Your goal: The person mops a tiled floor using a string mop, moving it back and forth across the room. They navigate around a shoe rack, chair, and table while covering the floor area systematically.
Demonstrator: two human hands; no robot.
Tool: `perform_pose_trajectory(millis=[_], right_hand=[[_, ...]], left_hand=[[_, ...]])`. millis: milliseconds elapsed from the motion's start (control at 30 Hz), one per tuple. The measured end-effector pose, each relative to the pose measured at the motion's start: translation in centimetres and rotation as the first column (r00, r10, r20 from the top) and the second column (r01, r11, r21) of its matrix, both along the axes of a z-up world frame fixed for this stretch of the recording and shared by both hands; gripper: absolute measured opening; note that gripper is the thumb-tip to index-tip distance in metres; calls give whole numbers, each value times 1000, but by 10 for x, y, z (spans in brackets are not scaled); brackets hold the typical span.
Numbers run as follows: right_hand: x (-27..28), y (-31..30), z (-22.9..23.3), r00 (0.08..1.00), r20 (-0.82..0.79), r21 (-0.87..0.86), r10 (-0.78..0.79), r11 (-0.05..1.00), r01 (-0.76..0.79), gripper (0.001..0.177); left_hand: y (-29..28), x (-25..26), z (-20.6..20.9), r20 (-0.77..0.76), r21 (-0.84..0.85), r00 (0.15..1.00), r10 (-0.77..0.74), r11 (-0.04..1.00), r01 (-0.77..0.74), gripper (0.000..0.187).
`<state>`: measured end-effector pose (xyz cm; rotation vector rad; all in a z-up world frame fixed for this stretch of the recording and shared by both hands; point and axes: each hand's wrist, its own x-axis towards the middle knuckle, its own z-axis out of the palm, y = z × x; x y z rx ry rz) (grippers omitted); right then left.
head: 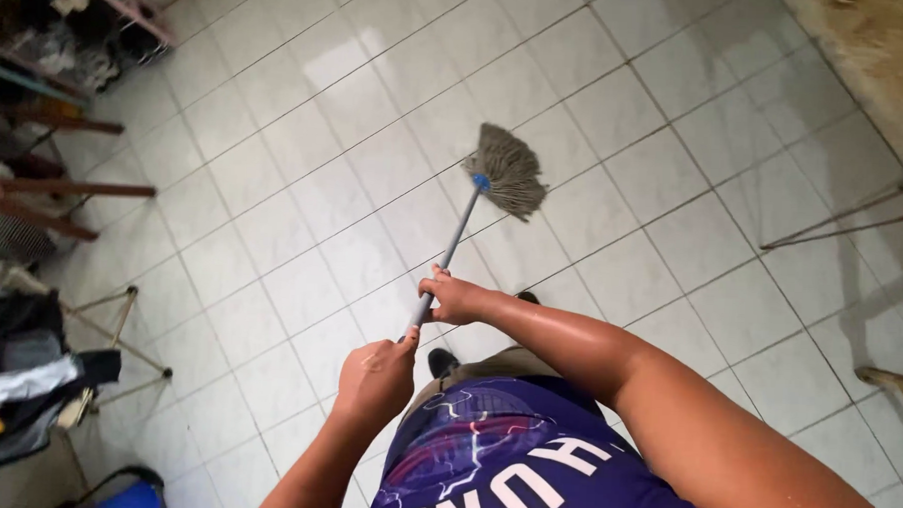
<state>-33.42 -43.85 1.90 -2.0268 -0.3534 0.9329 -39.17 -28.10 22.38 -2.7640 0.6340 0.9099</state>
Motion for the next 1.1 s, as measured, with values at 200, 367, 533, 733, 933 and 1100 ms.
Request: perform_pose_trajectory(millis=[200, 367, 533, 733, 933, 1100], right_hand=[[-5, 74, 19, 999, 50, -204, -15, 979, 25, 40], [-10, 86, -14, 998, 58, -278, -17, 960, 32, 35], [-46, 101, -105, 995, 78, -388, 68, 921, -33, 38], [-84, 177, -27, 990, -73, -278, 120, 951, -136, 37], [-102, 217, -13, 945, 57, -207, 321, 930, -303, 39], [-114, 159, -33, 904, 344, -233, 254, 956, -180, 29]], left_hand=[[81, 9, -28, -162, -121, 965, 208, 966, -229, 58], [114, -1, -93, -215, -224, 948, 233, 933, -281, 59], [143, -35, -92, -332, -268, 902, 275, 890, -369, 60], [197, -72, -15, -363, -150, 875, 320, 907, -393, 59], [207, -84, 55, -320, 34, 802, 504, 852, -522, 50], [167, -71, 24, -301, 14, 829, 472, 871, -491, 46]])
